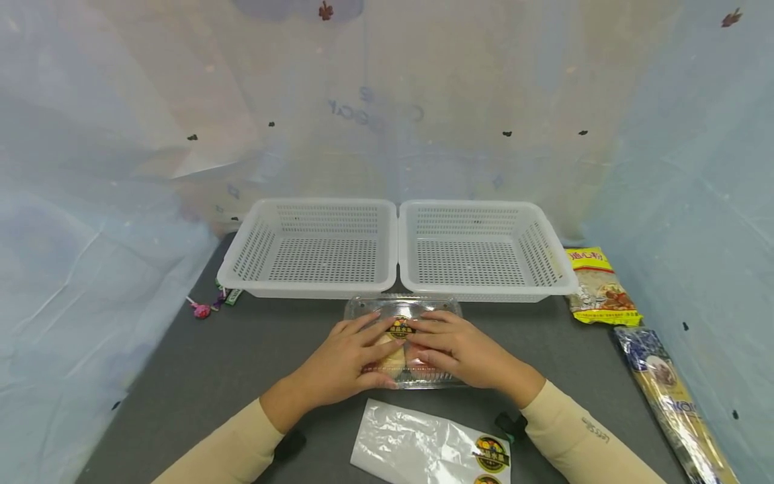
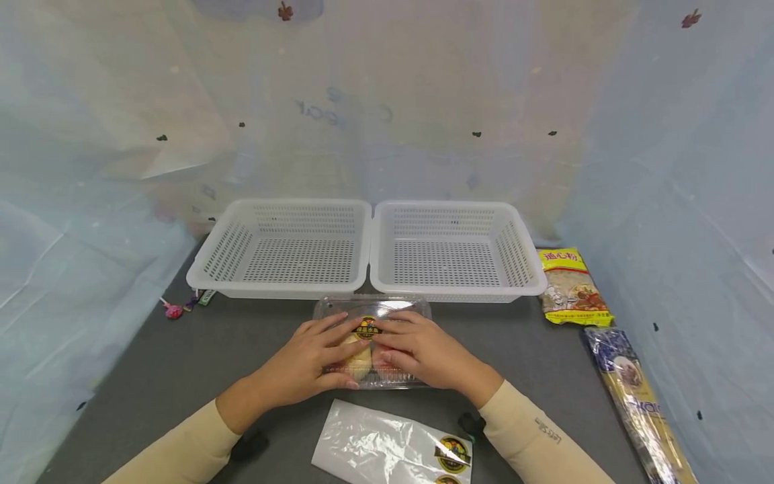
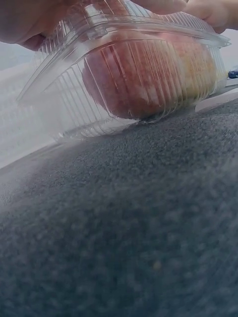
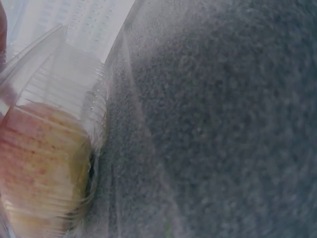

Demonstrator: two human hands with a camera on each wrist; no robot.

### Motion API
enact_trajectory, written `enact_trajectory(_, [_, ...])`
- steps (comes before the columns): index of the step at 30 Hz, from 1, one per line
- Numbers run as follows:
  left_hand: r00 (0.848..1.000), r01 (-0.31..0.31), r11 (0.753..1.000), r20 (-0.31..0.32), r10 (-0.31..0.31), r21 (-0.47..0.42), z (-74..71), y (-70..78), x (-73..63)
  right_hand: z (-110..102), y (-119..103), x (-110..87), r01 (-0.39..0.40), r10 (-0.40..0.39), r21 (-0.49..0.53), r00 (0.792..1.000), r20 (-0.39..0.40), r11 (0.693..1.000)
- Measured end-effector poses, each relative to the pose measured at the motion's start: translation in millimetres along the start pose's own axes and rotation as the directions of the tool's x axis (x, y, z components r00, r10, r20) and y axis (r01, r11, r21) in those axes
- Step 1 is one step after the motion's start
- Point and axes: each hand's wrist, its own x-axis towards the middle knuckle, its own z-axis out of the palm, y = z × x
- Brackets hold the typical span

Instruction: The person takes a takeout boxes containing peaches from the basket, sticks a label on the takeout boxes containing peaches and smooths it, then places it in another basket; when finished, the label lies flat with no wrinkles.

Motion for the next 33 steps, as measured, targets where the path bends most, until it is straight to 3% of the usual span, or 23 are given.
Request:
enact_trajectory(13, [0.994,-0.027,0.999,-0.107,0.03,0.036,-0.4,-2.4,-6.3,-5,-2,-4.9,-0.016,0.016,-0.013,1.0,-0.022,1.0])
enact_trajectory(22, [0.987,-0.058,0.996,-0.144,0.067,0.06,-0.2,-3.9,-9.5,-6,-3,-8.6,-0.043,0.043,-0.005,0.999,-0.031,0.999])
enact_trajectory(28, [0.983,-0.064,0.996,-0.17,0.072,0.055,1.5,-4.9,-11.6,-7,-1,-12.6,-0.021,0.024,0.032,0.996,-0.091,0.999])
enact_trajectory(33, [0.976,-0.045,0.999,-0.212,0.041,-0.018,2.7,-4.3,-14.6,-5,-2,-14.8,-0.026,0.044,0.093,0.981,-0.191,0.995])
